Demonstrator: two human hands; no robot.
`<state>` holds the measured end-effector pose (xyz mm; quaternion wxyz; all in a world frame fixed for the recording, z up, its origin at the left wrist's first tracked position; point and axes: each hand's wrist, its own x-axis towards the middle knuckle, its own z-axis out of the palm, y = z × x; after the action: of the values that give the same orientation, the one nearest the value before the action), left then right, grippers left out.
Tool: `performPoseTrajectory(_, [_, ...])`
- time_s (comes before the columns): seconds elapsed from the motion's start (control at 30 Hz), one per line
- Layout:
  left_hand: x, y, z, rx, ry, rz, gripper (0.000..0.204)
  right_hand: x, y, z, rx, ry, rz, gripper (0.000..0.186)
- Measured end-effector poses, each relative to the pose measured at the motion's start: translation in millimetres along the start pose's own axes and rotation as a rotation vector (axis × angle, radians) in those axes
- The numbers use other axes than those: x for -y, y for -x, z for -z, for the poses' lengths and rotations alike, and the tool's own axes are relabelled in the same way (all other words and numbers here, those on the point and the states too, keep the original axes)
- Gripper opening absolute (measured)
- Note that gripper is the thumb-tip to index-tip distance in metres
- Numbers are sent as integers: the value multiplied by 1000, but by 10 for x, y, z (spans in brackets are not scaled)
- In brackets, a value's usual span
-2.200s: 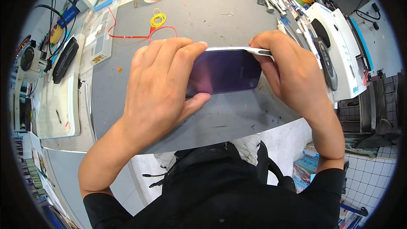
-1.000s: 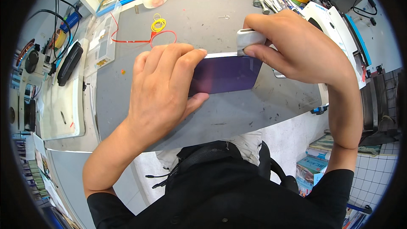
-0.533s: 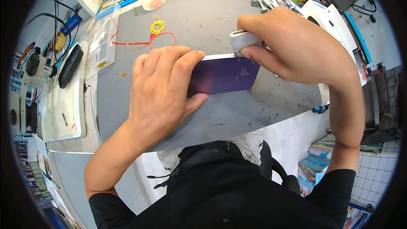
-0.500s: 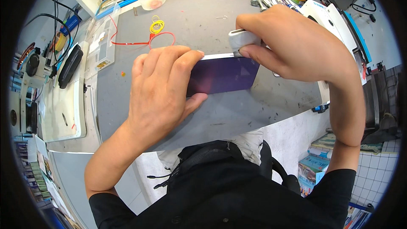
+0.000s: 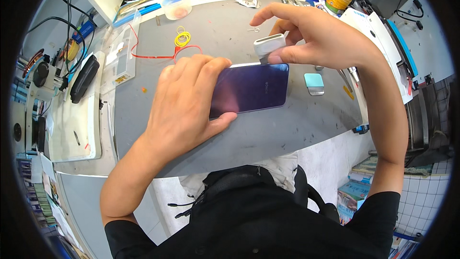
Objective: The person reassembles a smartphone by placing the back cover onto the chassis and securing it with multiple rubber bands. They then connect the device to a power source to charge it. Finally, the person cleans the screen of a second smartphone using a small white tool.
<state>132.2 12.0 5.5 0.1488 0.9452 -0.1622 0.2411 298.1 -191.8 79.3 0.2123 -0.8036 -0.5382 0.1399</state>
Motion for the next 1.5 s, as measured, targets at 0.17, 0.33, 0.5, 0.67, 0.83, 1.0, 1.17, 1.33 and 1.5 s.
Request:
performPoseTrajectory(0.17, [110, -18, 99, 143, 116, 110, 70, -173, -191, 193, -77, -231, -186, 46])
performPoseTrajectory(0.33, [160, -6, 132, 267, 196, 173, 70, -1058, -796, 278, -552, 130, -248, 51])
performPoseTrajectory(0.5, [214, 17, 112, 280, 241, 198, 70, -1184, -1385, 184, -777, 275, -275, 62])
performPoseTrajectory(0.67, [238, -7, 105, 295, 279, 187, 71, -1396, -1730, 92, -935, 705, 83, 36])
performPoseTrajectory(0.83, [239, 4, 100, 263, 288, 147, 73, -1456, -1975, 43, -879, 703, -111, 50])
performPoseTrajectory(1.0, [255, 19, 112, 264, 245, 138, 77, -1494, -2130, 17, -965, 395, -317, 69])
performPoseTrajectory(1.17, [236, 3, 137, 268, 252, 137, 77, -1756, -2181, -7, -1091, 564, -222, 57])
performPoseTrajectory(1.33, [255, -14, 147, 273, 278, 141, 76, -1877, -2298, 18, -808, 590, -384, 47])
performPoseTrajectory(1.5, [230, 16, 150, 237, 281, 132, 72, -1542, -2148, 23, -849, 296, -541, 33])
